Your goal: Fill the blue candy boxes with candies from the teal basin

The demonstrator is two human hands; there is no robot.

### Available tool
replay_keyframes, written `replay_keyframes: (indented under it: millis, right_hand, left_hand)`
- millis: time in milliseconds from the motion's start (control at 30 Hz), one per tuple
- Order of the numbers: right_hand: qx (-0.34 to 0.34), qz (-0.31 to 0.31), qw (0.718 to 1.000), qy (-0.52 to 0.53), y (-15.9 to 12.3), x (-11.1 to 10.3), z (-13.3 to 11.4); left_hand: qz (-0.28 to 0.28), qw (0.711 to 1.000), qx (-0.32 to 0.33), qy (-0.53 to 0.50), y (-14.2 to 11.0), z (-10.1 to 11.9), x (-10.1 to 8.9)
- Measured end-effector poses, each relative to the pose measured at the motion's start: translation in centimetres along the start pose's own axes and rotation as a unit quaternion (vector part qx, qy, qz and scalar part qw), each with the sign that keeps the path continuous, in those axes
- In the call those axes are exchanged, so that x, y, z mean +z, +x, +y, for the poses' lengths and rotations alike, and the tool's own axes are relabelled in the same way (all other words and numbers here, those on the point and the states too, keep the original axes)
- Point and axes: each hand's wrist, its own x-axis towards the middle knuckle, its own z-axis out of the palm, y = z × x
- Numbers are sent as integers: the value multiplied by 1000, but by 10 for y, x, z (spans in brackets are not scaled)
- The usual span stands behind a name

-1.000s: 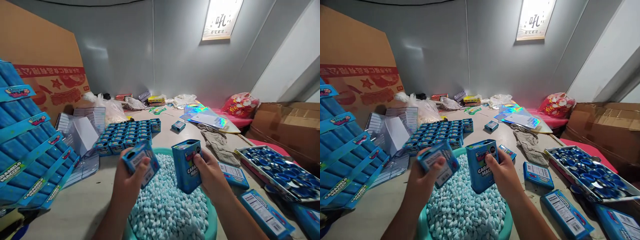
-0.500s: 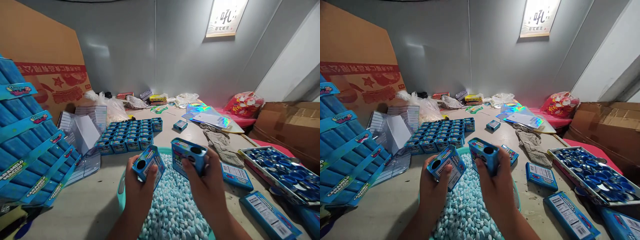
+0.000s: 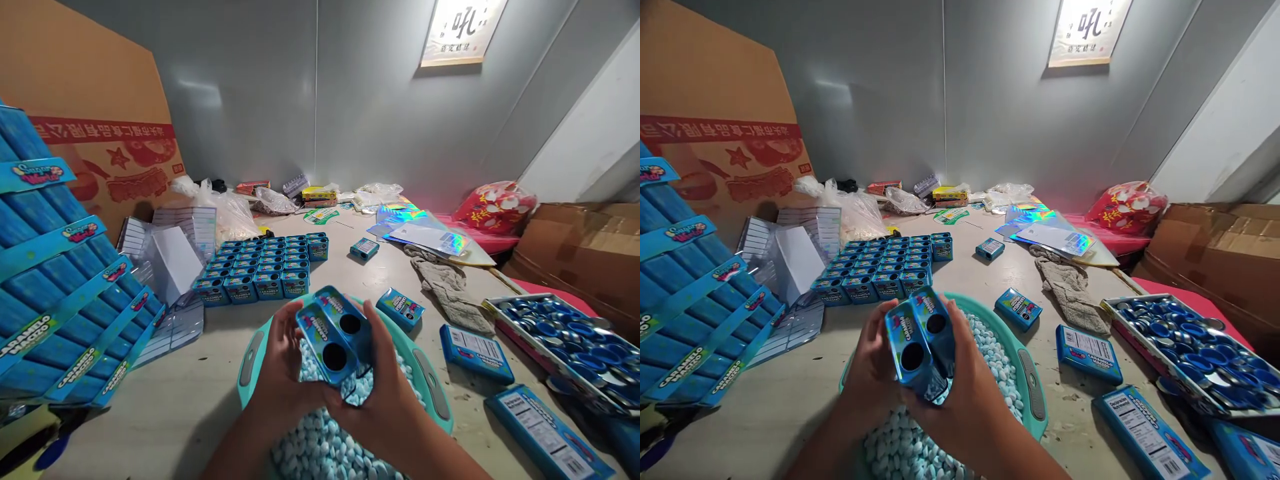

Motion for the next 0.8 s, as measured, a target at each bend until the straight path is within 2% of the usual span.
replay_keyframes:
  millis: [67, 133, 167, 233, 300, 367, 433, 500, 533, 600, 800]
  right_hand:
    - [5, -36, 998, 43, -4, 0, 2]
    - [17, -80, 989, 121, -6, -1, 3]
    - [34, -103, 980, 165, -6, -3, 3]
    - [65, -148, 960, 230, -4, -7, 3]
    - [72, -176, 956, 223, 4, -14, 4]
    - [58, -194, 970, 136, 13, -24, 7]
    - [78, -254, 964, 13, 22, -33, 13]
    - [134, -350, 923, -83, 29, -38, 20]
    - [162, -387, 900, -116, 31, -37, 24]
    - [180, -419, 876, -155, 35, -32, 33]
    - [65, -437, 885, -146, 45, 0, 46]
  left_hand:
    - [30, 998, 23, 44, -1, -3, -4]
    - [25, 998, 28, 58, -5, -1, -7]
    - [-2, 999, 7, 54, -7, 2, -8]
    - [-74, 994, -76, 35, -11, 11, -10]
    - [-86, 988, -121, 50, -11, 19, -8]
    - [-2, 990, -82, 112, -9, 26, -3]
    - [125, 977, -18, 172, -5, 28, 4]
    - [219, 957, 18, 189, -1, 29, 10]
    - [244, 952, 22, 185, 0, 28, 12]
    - [257, 950, 24, 177, 2, 26, 13]
    - [246, 952, 23, 180, 5, 19, 2]
